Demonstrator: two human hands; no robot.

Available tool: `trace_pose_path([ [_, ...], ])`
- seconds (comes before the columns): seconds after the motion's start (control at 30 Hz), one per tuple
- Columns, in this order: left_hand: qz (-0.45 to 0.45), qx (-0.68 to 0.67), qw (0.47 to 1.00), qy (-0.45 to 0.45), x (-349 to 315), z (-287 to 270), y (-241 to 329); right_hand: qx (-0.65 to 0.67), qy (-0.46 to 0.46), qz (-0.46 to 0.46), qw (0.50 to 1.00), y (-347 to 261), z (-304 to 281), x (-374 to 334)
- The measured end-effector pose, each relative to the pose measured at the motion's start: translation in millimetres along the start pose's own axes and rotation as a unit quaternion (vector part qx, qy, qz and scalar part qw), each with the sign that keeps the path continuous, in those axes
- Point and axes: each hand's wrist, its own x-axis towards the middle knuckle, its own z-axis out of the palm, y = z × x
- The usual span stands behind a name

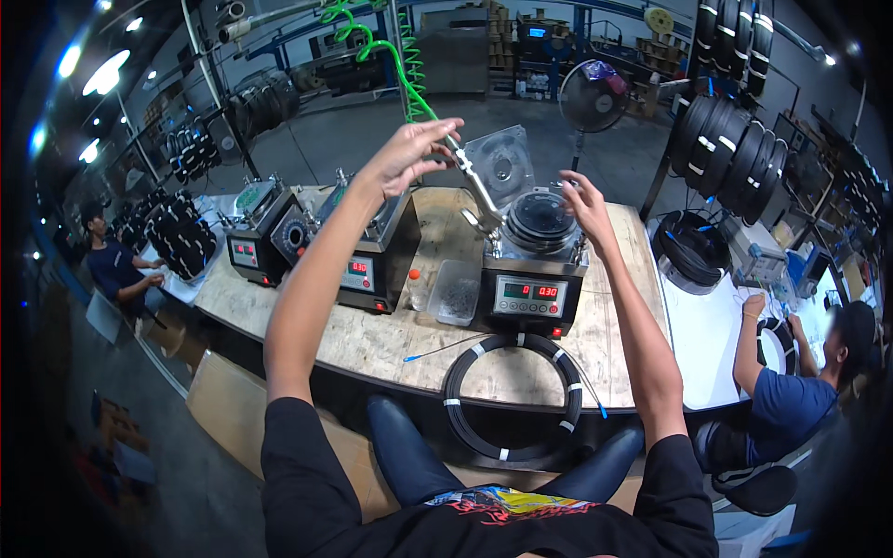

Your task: The person operates a machine unit by hand, working with a cable coil and connector housing at a control panel.

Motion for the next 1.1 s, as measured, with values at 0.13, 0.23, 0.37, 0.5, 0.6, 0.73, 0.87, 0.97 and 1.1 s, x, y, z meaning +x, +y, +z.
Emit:
trace_pose_path([
  [0.13,-0.003,-0.02,0.999,-0.027,0,30,-9,-0.045,-0.241,0.059,0.968,-82,42,-3],
  [0.23,0.019,-0.057,0.996,-0.061,18,65,-7,-0.152,-0.314,0.03,0.937,-84,48,23],
  [0.37,0.045,-0.122,0.988,-0.083,33,88,-11,-0.174,-0.233,0.103,0.951,-88,39,39],
  [0.5,0.076,-0.166,0.981,-0.072,30,81,-34,-0.134,-0.195,0.045,0.971,-93,39,30],
  [0.6,0.148,0.124,0.963,0.186,43,71,-87,-0.238,-0.113,0.005,0.965,-79,16,42],
  [0.73,0.079,0.309,0.885,0.339,47,77,-167,-0.177,-0.102,0.01,0.979,-60,10,45],
  [0.87,0.051,0.26,0.913,0.309,56,82,-211,-0.185,-0.098,-0.037,0.977,-63,15,49],
  [0.97,0.044,0.226,0.929,0.291,53,101,-211,-0.294,-0.072,-0.079,0.95,-58,5,52],
  [1.1,0.056,0.281,0.896,0.34,45,105,-218,-0.111,-0.16,0.039,0.98,-62,22,41],
])
